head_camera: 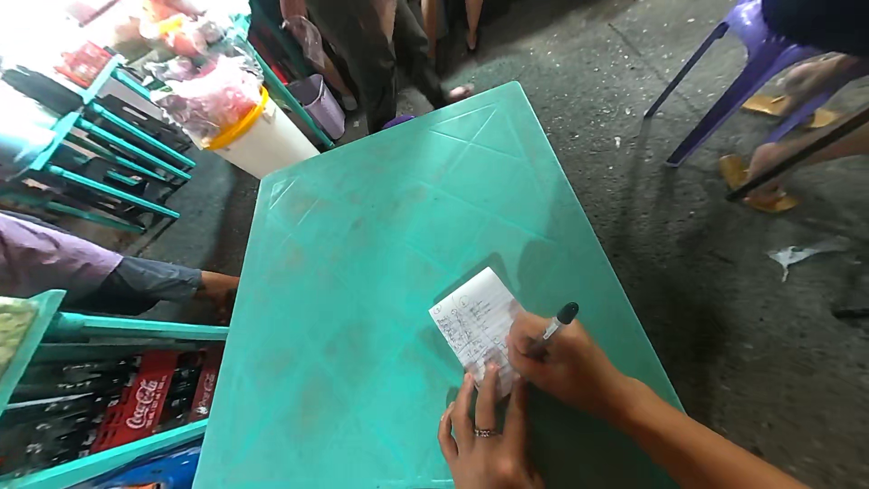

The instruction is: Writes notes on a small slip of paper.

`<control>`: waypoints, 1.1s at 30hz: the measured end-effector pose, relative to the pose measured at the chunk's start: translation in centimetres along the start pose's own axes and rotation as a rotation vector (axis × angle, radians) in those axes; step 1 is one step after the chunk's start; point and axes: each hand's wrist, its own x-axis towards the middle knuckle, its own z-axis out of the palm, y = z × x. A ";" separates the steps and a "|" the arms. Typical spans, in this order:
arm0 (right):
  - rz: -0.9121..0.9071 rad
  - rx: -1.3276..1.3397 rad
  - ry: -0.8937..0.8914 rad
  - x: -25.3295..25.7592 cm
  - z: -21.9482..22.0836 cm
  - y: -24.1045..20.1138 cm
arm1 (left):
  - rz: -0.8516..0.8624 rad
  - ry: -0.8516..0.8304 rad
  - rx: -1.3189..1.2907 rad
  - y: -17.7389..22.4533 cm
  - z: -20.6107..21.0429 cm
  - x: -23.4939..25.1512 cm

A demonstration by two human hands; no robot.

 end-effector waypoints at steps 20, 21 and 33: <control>-0.016 0.061 -0.007 0.3 -0.4 0.2 | 0.001 0.007 -0.013 0.0 0.0 0.1; -0.026 0.058 -0.006 0.4 -0.4 0.3 | 0.001 0.009 -0.011 0.0 0.1 0.1; -0.012 0.073 -0.012 0.4 -0.5 0.2 | 0.002 0.016 0.000 0.1 0.0 0.2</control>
